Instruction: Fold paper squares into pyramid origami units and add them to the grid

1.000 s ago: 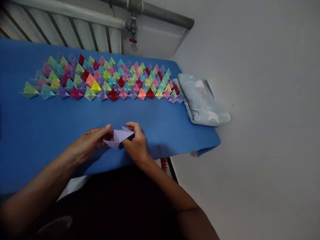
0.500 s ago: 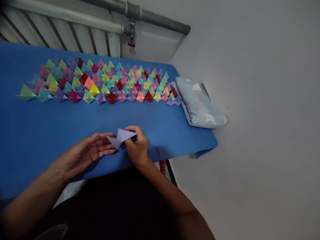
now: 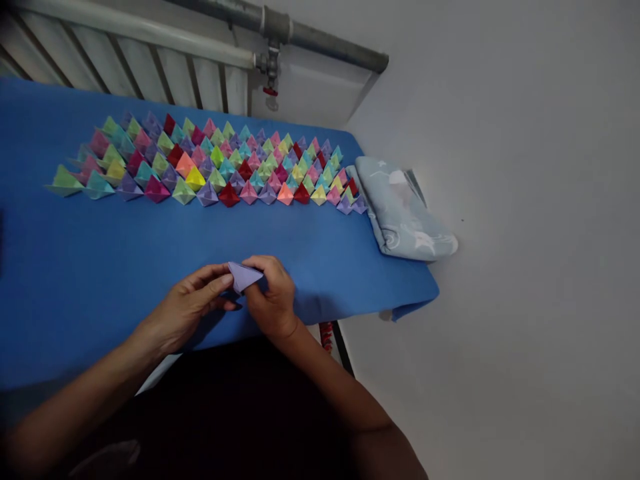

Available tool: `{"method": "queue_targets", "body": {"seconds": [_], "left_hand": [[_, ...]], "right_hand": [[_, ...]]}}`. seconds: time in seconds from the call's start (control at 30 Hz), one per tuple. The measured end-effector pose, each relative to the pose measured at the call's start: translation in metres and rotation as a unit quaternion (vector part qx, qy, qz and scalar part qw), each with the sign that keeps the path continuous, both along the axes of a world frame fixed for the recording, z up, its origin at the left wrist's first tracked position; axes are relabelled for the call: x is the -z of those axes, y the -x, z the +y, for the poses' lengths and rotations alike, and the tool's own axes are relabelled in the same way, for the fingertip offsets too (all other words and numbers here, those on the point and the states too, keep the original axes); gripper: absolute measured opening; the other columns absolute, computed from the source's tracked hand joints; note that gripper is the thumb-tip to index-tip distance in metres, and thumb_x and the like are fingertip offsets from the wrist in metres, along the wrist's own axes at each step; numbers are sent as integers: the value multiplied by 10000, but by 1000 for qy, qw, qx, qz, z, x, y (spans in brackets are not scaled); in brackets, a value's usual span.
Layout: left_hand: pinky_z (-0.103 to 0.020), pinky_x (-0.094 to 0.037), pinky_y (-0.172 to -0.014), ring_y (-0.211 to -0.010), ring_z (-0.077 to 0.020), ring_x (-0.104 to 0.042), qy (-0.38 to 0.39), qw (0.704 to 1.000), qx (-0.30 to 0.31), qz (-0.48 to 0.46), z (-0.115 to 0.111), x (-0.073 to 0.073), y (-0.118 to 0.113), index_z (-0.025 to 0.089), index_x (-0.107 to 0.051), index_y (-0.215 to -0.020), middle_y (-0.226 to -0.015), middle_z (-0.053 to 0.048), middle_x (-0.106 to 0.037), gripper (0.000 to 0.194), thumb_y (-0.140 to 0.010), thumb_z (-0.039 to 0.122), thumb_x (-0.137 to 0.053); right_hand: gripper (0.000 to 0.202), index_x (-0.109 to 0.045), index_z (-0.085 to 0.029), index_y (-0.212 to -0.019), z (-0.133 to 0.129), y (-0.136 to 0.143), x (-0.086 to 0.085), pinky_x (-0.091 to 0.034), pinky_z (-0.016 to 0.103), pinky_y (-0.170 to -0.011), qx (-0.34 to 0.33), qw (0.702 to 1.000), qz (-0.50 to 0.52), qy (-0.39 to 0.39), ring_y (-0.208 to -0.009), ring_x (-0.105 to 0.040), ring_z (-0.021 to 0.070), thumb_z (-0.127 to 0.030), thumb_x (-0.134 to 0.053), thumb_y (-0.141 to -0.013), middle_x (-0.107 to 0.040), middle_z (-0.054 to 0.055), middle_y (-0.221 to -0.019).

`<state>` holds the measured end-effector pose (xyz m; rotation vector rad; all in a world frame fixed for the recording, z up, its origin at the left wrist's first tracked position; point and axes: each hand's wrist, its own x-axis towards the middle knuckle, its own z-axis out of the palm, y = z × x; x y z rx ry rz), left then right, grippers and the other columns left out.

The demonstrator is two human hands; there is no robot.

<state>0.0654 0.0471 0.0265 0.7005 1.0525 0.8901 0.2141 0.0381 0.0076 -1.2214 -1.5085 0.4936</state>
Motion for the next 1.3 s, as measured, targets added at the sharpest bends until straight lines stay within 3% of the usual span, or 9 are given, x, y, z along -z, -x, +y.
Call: {"method": "queue_targets", "body": {"seconds": [0.1, 0.27, 0.53, 0.73, 0.93, 1.17, 1.23, 1.3], "left_hand": [[-226, -543, -597, -678, -103, -596, 1, 1000, 11, -12, -1, -1, -2, 177, -742, -810, -817, 11, -675, 333, -620, 411, -883], [-206, -546, -543, -709, -118, -594, 25, 997, -8, -67, 1, -1, -2, 165, -744, -773, -784, 2, -652, 291, -617, 358, -896], [-197, -557, -581, -721, -121, -634, 80, 991, -29, -102, 6, -4, 2, 149, -765, -786, -826, -36, -703, 90, -712, 170, -812], [-276, -594, -684, -800, -162, -662, 122, 988, -10, -96, 9, -9, 14, 149, -749, -774, -820, -44, -707, 161, -770, 299, -806], [-259, -537, -654, -712, -150, -647, 106, 993, 23, -52, 17, -6, 19, 159, -730, -706, -722, -39, -709, 255, -688, 376, -862], [-276, -517, -677, -682, -156, -632, 79, 997, 7, -2, 19, -14, 18, 170, -752, -671, -664, -35, -703, 258, -580, 377, -878], [-283, -509, -679, -693, -163, -632, 69, 997, -10, 21, 18, -16, 19, 175, -778, -714, -699, -44, -722, 254, -586, 378, -862], [-292, -501, -684, -700, -169, -626, 55, 998, -18, 40, 17, -16, 21, 180, -800, -763, -741, -56, -743, 272, -594, 387, -850]], "right_hand": [[123, -653, -278, -952, 0, 0, 1, -531, 363, -845, -11, 1000, 0, 0, -908, -675, 190, -205, -595, -872, -721, 20, -949], [185, -670, -275, -1008, 2, -2, 4, -526, 393, -901, -34, 999, -37, -1, -968, -668, 207, -204, -560, -878, -718, 39, -1005], [233, -632, -267, -1099, 6, -8, 15, -537, 386, -849, -60, 976, -184, -100, -958, -659, 210, -174, -519, -917, -710, 65, -1047], [271, -627, -267, -1133, 8, -9, 18, -516, 373, -831, -76, 961, -237, -120, -944, -648, 207, -149, -496, -927, -709, 67, -1073], [305, -622, -263, -1162, 8, -6, 13, -505, 358, -820, -113, 953, -231, -161, -943, -650, 197, -108, -481, -940, -725, 64, -1075], [324, -648, -273, -1149, 5, -10, 10, -507, 416, -932, -152, 972, -158, -81, -1080, -655, 206, -135, -449, -933, -713, 61, -1153], [270, -653, -255, -1115, 3, -11, 5, -509, 410, -934, -115, 989, -90, -26, -1071, -656, 207, -173, -466, -938, -713, 66, -1120], [186, -658, -239, -1050, 1, -10, -3, -526, 364, -863, -75, 994, -14, 75, -958, -666, 187, -246, -507, -942, -713, 56, -1038]]}}
